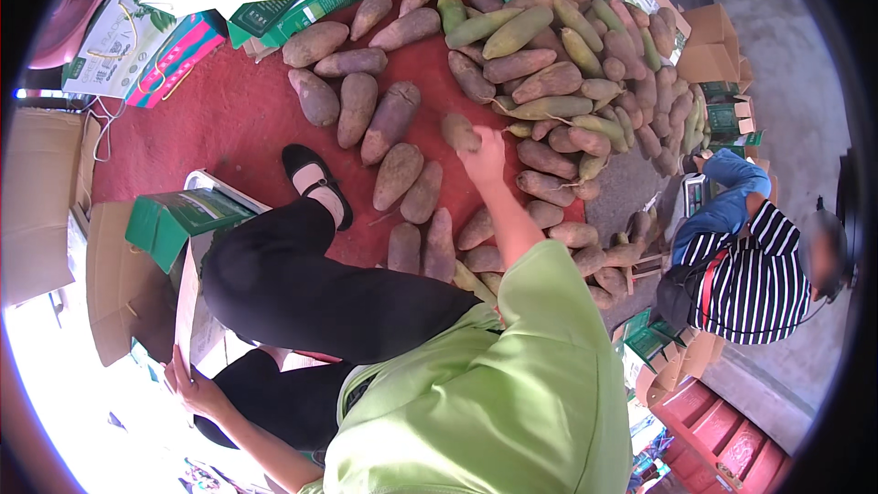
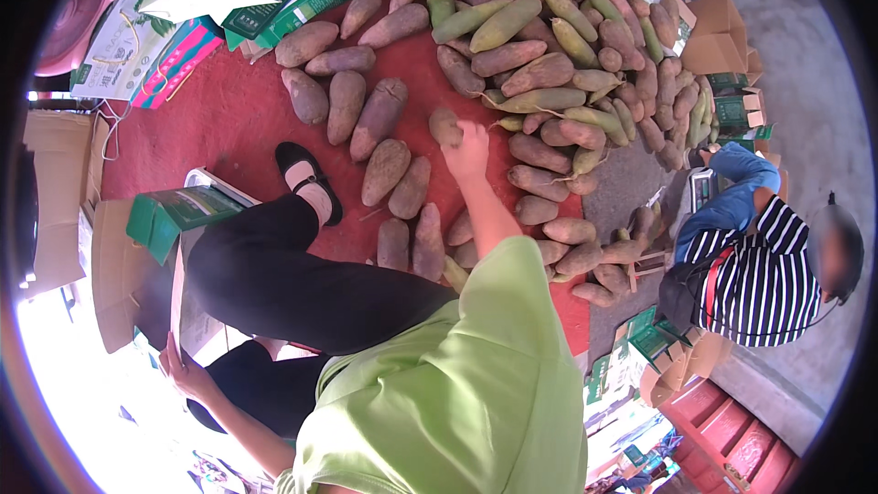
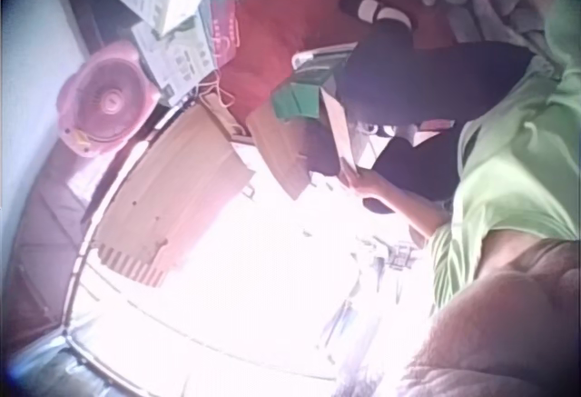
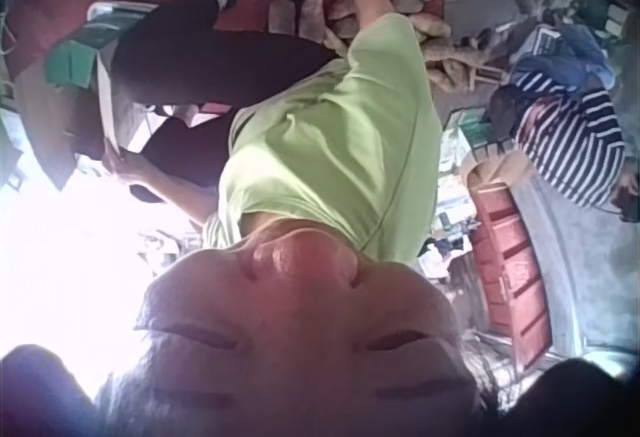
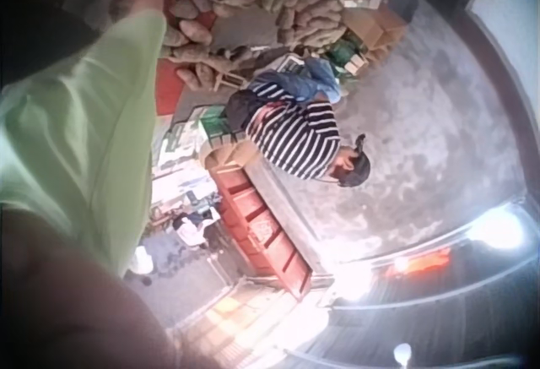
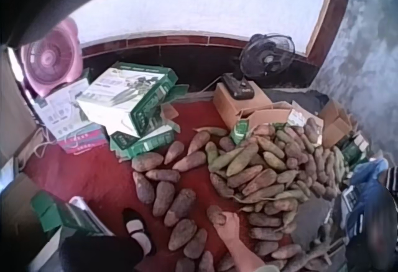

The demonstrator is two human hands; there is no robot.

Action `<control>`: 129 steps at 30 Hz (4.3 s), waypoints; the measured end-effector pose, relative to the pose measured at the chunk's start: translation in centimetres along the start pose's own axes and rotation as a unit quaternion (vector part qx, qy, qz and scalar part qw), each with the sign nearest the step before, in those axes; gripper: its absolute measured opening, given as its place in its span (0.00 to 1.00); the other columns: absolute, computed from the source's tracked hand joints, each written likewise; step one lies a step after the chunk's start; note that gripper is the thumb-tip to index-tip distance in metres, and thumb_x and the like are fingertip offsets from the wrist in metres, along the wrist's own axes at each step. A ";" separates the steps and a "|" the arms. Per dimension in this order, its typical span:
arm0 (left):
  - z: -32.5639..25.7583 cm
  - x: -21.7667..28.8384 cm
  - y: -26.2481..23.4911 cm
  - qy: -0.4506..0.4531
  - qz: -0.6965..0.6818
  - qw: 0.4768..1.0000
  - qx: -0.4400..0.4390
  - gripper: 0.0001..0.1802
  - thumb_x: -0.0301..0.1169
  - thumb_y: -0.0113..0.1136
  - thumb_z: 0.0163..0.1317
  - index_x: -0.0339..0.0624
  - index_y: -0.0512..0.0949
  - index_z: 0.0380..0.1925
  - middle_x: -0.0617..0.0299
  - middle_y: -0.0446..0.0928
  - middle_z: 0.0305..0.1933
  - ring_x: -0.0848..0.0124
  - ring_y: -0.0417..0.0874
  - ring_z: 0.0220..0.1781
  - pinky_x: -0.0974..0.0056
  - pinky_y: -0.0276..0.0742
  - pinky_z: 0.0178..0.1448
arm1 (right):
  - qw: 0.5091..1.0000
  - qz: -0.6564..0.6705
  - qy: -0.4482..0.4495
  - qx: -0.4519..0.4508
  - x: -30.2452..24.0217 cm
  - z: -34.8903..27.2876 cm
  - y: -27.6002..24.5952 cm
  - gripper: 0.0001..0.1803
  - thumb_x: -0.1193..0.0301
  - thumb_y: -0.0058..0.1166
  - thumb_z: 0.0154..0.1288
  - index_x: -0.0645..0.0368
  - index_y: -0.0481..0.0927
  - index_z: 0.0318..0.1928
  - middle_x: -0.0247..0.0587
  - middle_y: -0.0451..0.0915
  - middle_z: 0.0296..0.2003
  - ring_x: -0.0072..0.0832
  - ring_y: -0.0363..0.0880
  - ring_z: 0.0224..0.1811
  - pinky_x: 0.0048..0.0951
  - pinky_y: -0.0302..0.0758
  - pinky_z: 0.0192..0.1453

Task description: Pack and weigh radishes into boxes for shipping.

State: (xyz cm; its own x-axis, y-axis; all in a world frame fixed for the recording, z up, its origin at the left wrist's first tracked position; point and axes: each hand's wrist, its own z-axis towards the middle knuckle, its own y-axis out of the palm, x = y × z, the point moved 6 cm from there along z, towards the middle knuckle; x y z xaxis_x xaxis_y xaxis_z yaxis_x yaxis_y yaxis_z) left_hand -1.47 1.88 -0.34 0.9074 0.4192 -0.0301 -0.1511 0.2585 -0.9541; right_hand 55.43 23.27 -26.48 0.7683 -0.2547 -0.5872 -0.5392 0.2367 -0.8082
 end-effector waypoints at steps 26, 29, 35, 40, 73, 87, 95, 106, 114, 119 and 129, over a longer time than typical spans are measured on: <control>-0.1 -1.0 0.5 -0.023 -0.005 1.000 -0.013 0.19 0.18 0.52 0.55 0.48 0.80 0.45 0.56 0.77 0.38 0.57 0.78 0.47 0.56 0.73 0.45 | 0.887 -0.334 0.246 -0.204 10.2 7.7 -7.6 0.21 0.65 0.48 0.61 0.61 0.71 0.54 0.41 0.56 0.64 0.45 0.71 0.56 0.39 0.72 0.56; 0.1 -0.7 0.3 -0.029 -0.003 0.999 -0.016 0.19 0.18 0.52 0.55 0.48 0.80 0.46 0.55 0.77 0.39 0.57 0.78 0.47 0.56 0.73 0.45 | 0.846 -0.411 0.207 -0.271 9.3 7.8 -8.2 0.19 0.67 0.46 0.63 0.61 0.74 0.52 0.40 0.60 0.61 0.42 0.71 0.56 0.39 0.73 0.55; 0.1 -0.4 0.3 -0.033 -0.004 0.999 -0.018 0.19 0.18 0.52 0.55 0.47 0.80 0.46 0.54 0.77 0.39 0.55 0.77 0.49 0.55 0.73 0.47 | 0.872 -0.375 0.207 -0.239 10.1 8.7 -8.5 0.17 0.68 0.44 0.63 0.61 0.76 0.49 0.43 0.67 0.56 0.39 0.73 0.54 0.36 0.73 0.53; -0.1 -1.1 0.6 -0.023 -0.007 0.999 -0.025 0.20 0.17 0.52 0.54 0.46 0.79 0.46 0.54 0.77 0.39 0.54 0.77 0.49 0.55 0.73 0.48 | 0.912 -0.356 0.152 -0.133 11.6 9.4 -10.2 0.14 0.69 0.44 0.61 0.62 0.79 0.42 0.47 0.76 0.47 0.42 0.77 0.48 0.37 0.75 0.51; -0.2 0.5 -0.4 -0.016 0.028 0.999 0.006 0.21 0.21 0.55 0.49 0.51 0.80 0.45 0.67 0.75 0.35 0.67 0.78 0.38 0.63 0.72 0.38 | 0.899 0.055 -0.263 -0.346 -14.2 -12.0 8.1 0.14 0.76 0.52 0.48 0.53 0.78 0.39 0.41 0.74 0.41 0.38 0.70 0.49 0.35 0.68 0.52; 0.1 1.4 -1.5 -0.088 -0.049 0.995 -0.019 0.23 0.18 0.48 0.47 0.48 0.80 0.43 0.61 0.74 0.36 0.59 0.75 0.42 0.61 0.72 0.44 | 0.811 -0.285 -0.427 -0.281 -11.4 -9.3 8.1 0.12 0.69 0.49 0.50 0.49 0.74 0.39 0.34 0.72 0.38 0.31 0.69 0.47 0.40 0.63 0.47; 0.7 1.9 -2.5 -0.052 -0.058 0.997 0.016 0.21 0.19 0.55 0.41 0.49 0.81 0.38 0.65 0.74 0.34 0.63 0.75 0.42 0.60 0.73 0.45 | 0.913 0.013 -0.122 -0.389 -9.9 -3.6 5.1 0.31 0.70 0.66 0.40 0.60 0.72 0.49 0.44 0.77 0.43 0.37 0.75 0.46 0.35 0.70 0.53; 1.0 0.9 -3.2 -0.035 -0.064 0.997 0.032 0.16 0.22 0.55 0.45 0.48 0.80 0.36 0.66 0.74 0.32 0.65 0.76 0.39 0.60 0.72 0.45 | 0.774 0.372 -0.202 -0.470 -42.1 -5.1 -4.2 0.31 0.76 0.61 0.50 0.65 0.68 0.56 0.37 0.75 0.47 0.24 0.73 0.49 0.27 0.68 0.55; 0.5 0.8 -3.5 -0.019 -0.066 0.996 0.048 0.14 0.23 0.53 0.47 0.47 0.79 0.35 0.65 0.75 0.33 0.64 0.76 0.40 0.60 0.71 0.48 | 0.630 0.336 -0.469 -0.519 -57.9 -15.4 -1.7 0.36 0.67 0.68 0.43 0.64 0.69 0.53 0.45 0.76 0.47 0.34 0.76 0.49 0.33 0.71 0.53; 0.6 1.0 -3.5 -0.005 -0.065 0.997 0.045 0.14 0.23 0.57 0.47 0.46 0.80 0.36 0.64 0.76 0.35 0.64 0.76 0.40 0.60 0.71 0.47 | 0.609 0.182 -0.571 -0.519 -59.6 -20.4 4.1 0.33 0.71 0.63 0.46 0.59 0.68 0.56 0.45 0.75 0.48 0.35 0.75 0.50 0.36 0.70 0.56; 0.5 0.4 -4.1 -0.013 -0.060 0.995 0.084 0.11 0.24 0.56 0.50 0.45 0.80 0.35 0.64 0.77 0.33 0.65 0.77 0.40 0.60 0.68 0.52 | 0.757 0.357 -0.476 -0.270 -51.7 -12.1 1.7 0.12 0.74 0.56 0.52 0.56 0.78 0.39 0.42 0.79 0.33 0.37 0.78 0.38 0.35 0.74 0.44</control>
State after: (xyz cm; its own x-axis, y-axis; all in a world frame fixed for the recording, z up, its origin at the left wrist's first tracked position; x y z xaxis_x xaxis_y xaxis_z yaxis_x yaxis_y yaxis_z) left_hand -0.67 1.41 3.74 0.9124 0.3991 0.0906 -0.1083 0.4490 -0.8869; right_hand 10.61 25.45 1.96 -0.0233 0.6093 -0.7926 -0.7993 -0.4875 -0.3513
